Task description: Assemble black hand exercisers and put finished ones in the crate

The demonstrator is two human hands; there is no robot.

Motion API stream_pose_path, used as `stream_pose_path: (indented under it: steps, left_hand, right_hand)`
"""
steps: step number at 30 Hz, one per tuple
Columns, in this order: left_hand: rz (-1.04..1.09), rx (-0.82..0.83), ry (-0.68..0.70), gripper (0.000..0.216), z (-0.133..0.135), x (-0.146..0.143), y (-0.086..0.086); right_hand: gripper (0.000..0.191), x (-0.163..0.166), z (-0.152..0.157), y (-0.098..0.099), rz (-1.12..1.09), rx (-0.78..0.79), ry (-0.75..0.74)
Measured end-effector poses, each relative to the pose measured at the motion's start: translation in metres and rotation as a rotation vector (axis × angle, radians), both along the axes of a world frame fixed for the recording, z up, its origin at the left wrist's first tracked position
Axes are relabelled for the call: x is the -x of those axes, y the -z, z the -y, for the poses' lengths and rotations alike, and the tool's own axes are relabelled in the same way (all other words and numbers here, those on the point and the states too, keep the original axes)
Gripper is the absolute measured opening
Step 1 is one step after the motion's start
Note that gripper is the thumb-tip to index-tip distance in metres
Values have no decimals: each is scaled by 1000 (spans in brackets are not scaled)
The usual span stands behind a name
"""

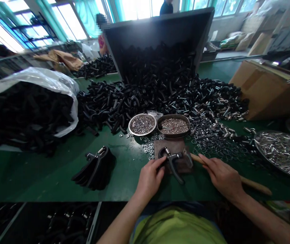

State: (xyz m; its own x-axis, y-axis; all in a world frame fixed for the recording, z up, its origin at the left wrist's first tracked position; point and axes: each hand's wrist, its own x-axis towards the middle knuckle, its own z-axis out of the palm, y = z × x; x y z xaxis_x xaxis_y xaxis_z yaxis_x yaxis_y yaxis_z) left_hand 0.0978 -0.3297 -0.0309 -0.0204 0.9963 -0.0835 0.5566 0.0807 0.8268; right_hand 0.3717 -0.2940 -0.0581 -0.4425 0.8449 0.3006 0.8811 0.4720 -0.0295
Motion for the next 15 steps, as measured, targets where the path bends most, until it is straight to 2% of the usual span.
stream_pose_path:
  steps: [4, 6, 10, 12, 15]
  left_hand:
    - [714, 286, -227, 50, 0, -9, 0]
    - [920, 389, -298, 59, 5, -22, 0]
    - [1043, 447, -333, 66, 19, -44, -6]
    - [1026, 433, -295, 63, 25, -45, -13]
    - [913, 472, -180, 61, 29, -35, -27]
  right_hand:
    - [32, -20, -16, 12, 70, -71, 60]
    - [29, -16, -32, 6, 24, -86, 35]
    - [29, 25, -86, -29, -108, -47, -72]
    - [30, 54, -122, -43, -54, 60, -79]
    - [26, 92, -175, -46, 60, 178, -43]
